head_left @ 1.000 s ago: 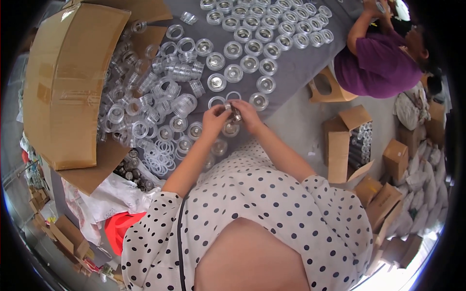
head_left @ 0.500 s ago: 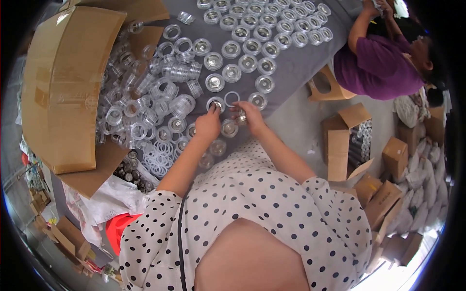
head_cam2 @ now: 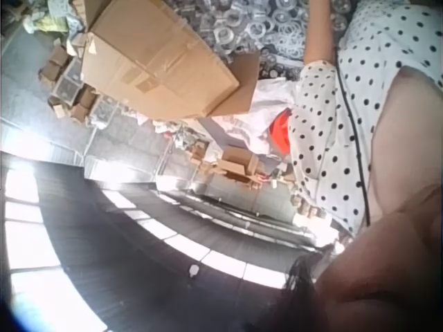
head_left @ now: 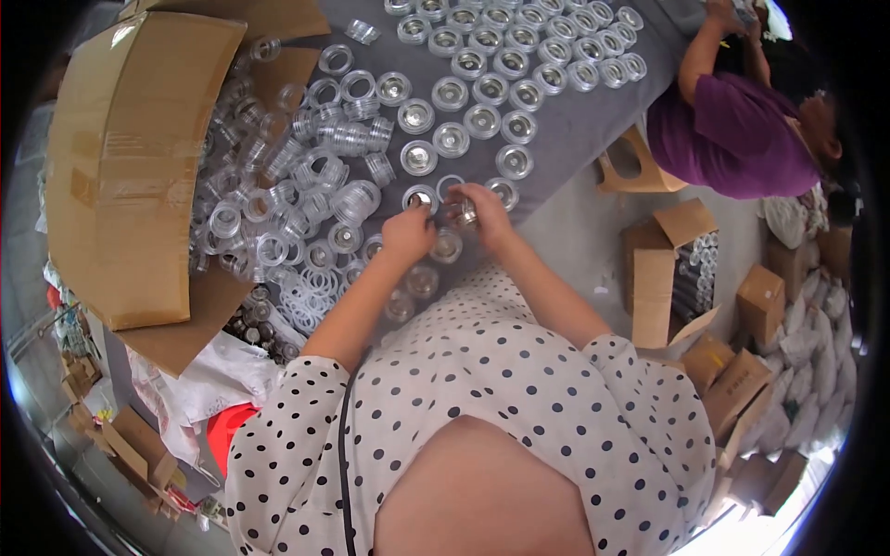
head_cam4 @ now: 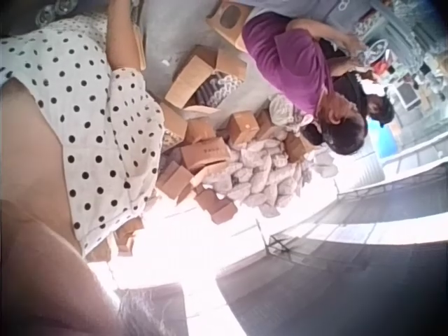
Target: The person assembles small clear plastic rings and clear plastic components by hand at a workstation.
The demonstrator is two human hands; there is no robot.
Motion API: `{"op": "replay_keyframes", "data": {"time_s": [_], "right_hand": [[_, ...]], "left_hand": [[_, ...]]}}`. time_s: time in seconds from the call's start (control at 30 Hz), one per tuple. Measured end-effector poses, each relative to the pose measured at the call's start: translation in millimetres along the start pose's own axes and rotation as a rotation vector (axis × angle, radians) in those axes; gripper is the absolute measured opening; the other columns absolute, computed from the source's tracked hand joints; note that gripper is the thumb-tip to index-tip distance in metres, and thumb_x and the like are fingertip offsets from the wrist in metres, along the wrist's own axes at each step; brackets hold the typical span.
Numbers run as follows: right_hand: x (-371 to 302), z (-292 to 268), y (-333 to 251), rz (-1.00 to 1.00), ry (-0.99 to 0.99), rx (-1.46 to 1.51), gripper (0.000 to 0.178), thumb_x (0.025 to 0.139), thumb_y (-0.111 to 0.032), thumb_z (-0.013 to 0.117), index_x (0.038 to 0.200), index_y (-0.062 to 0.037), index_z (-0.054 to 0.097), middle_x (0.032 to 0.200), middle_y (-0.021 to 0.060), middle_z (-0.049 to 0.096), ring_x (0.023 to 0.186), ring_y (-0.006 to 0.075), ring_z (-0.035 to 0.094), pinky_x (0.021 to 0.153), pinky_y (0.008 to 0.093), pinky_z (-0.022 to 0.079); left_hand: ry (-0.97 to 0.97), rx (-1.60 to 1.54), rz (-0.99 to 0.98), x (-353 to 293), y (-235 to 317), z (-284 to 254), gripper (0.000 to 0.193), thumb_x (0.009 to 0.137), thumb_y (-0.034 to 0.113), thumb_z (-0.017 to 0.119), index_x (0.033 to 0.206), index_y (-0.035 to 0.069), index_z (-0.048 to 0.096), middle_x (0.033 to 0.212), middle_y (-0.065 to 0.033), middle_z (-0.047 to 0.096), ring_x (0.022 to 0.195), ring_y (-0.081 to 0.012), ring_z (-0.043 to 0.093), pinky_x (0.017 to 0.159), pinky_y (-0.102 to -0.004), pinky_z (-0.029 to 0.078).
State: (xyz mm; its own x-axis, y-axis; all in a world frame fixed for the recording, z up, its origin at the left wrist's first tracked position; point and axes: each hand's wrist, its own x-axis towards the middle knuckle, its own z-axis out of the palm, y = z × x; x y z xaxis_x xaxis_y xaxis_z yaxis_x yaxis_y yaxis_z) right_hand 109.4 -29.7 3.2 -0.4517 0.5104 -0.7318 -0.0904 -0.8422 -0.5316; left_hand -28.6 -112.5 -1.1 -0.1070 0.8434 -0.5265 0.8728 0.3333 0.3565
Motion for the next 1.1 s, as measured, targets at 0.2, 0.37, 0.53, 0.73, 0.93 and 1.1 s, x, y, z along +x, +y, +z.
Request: {"op": "replay_keyframes", "data": {"time_s": [0.2, 0.37, 0.53, 0.73, 0.93, 1.1], "right_hand": [[-2.0, -5.2, 16.5, 0.281, -0.019, -0.019, 0.026, 0.081, -0.022, 0.047, 0.095, -0.0016, 0.055, 0.081, 0.0138, 0.061, 0.061, 0.0222, 0.059, 0.052, 0.0328, 0.049], [20.3, 12.0, 45.1, 0.496, -0.061, 0.168, 0.021, 0.081, -0.025, 0.047, 0.092, -0.0076, 0.051, 0.087, 0.0100, 0.061, 0.069, 0.0251, 0.059, 0.059, 0.0410, 0.048], [40.2, 6.1, 22.9, 0.294, -0.046, 0.437, 0.024, 0.081, -0.028, 0.049, 0.096, -0.0086, 0.050, 0.092, 0.0074, 0.060, 0.074, 0.0244, 0.057, 0.059, 0.0388, 0.048], [25.6, -14.6, -2.1, 0.148, 0.021, 0.359, 0.028, 0.079, -0.026, 0.054, 0.101, -0.0100, 0.050, 0.098, 0.0079, 0.058, 0.072, 0.0230, 0.057, 0.058, 0.0355, 0.047], [-11.7, -46.7, 8.8, 0.147, 0.007, 0.286, 0.030, 0.082, -0.026, 0.048, 0.107, -0.0086, 0.050, 0.094, 0.0087, 0.059, 0.069, 0.0196, 0.057, 0.057, 0.0347, 0.046], [-18.9, -41.2, 11.1, 0.120, 0.029, 0.298, 0.031, 0.084, -0.026, 0.045, 0.108, -0.0065, 0.049, 0.091, 0.0100, 0.059, 0.070, 0.0185, 0.058, 0.057, 0.0343, 0.047]], "left_hand": [[0.601, -0.274, 0.025, 9.1, -16.0, -41.3, 0.038, 0.068, 0.023, 0.061, 0.100, 0.005, 0.050, 0.104, -0.0143, 0.049, 0.089, -0.0329, 0.053, 0.073, -0.0408, 0.043], [0.560, 0.254, -0.230, 31.3, -12.9, -59.0, 0.036, 0.065, 0.020, 0.064, 0.094, 0.005, 0.048, 0.100, -0.0107, 0.048, 0.094, -0.0273, 0.046, 0.077, -0.0382, 0.039], [0.587, 0.277, -0.244, 42.2, -28.0, -56.6, 0.033, 0.064, 0.017, 0.063, 0.091, 0.006, 0.048, 0.096, -0.0104, 0.050, 0.093, -0.0270, 0.047, 0.075, -0.0399, 0.040], [0.615, 0.077, -0.213, 39.3, -40.4, -58.6, 0.025, 0.064, 0.013, 0.059, 0.086, 0.004, 0.051, 0.088, -0.0108, 0.053, 0.085, -0.0286, 0.052, 0.071, -0.0402, 0.041], [0.507, -0.399, 0.012, 7.8, -1.8, -47.7, 0.021, 0.067, 0.010, 0.057, 0.086, 0.003, 0.054, 0.084, -0.0138, 0.054, 0.080, -0.0319, 0.053, 0.068, -0.0383, 0.044], [0.395, -0.557, 0.070, 13.5, 18.2, -9.6, 0.018, 0.071, 0.010, 0.058, 0.086, 0.001, 0.056, 0.086, -0.0150, 0.055, 0.078, -0.0315, 0.054, 0.068, -0.0371, 0.044]]}}
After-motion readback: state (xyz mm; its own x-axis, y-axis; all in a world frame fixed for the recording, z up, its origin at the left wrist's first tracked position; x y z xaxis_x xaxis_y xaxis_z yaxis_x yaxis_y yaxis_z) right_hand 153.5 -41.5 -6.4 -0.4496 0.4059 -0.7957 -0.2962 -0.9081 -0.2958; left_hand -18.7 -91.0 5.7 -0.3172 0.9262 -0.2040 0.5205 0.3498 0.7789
